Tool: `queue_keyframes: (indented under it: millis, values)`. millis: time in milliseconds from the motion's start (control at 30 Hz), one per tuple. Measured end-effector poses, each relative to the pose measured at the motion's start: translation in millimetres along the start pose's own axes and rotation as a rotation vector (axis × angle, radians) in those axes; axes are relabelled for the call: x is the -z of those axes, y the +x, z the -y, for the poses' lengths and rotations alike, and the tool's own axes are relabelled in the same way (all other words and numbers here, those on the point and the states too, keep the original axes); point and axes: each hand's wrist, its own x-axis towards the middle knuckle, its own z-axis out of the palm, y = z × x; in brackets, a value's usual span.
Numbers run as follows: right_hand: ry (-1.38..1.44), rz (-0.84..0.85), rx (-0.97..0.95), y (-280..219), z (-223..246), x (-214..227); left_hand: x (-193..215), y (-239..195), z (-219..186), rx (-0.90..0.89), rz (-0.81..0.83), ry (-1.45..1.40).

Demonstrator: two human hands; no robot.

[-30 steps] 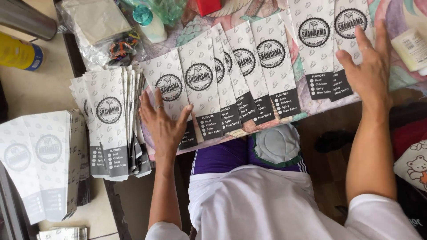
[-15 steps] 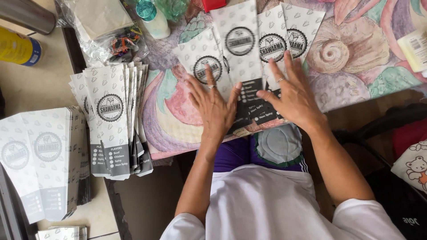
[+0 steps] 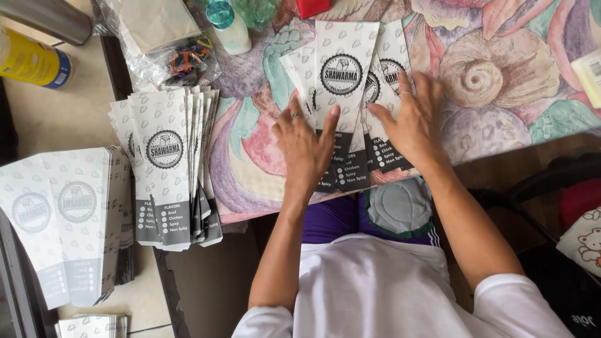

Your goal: Applying glue to the edges of paper shawarma sleeves and organizing them into stacks.

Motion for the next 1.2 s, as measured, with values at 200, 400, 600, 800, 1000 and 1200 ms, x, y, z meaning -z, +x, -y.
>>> queue_keyframes:
  millis: [200, 400, 600, 800, 1000, 1200]
  values:
    - [-0.105, -0.014, -0.155, -3, 24, 23, -9, -6, 9, 0.022, -0.023, -0.191]
    - [0.175, 0.041, -0.245, 0, -11, 6, -2, -10, 7, -0.01, 0.107, -0.453]
    - [0.373, 0.066, -0.334, 10, 0, -2, 9, -17, -2, -0.025, 0.149, -0.545]
    - [0.166, 0.173, -0.184, 7, 40, 15, 4, -18, 9, -0.049, 0.143, -0.664]
    - [0.257, 0.361, -0.068, 11, 65, 41, -10, -20, 10, -0.04, 0.151, -0.893]
    - [-0.034, 0.314, 0.36, 26, 112, 102, -36, 2, -6, 0.184, 0.028, -1.437]
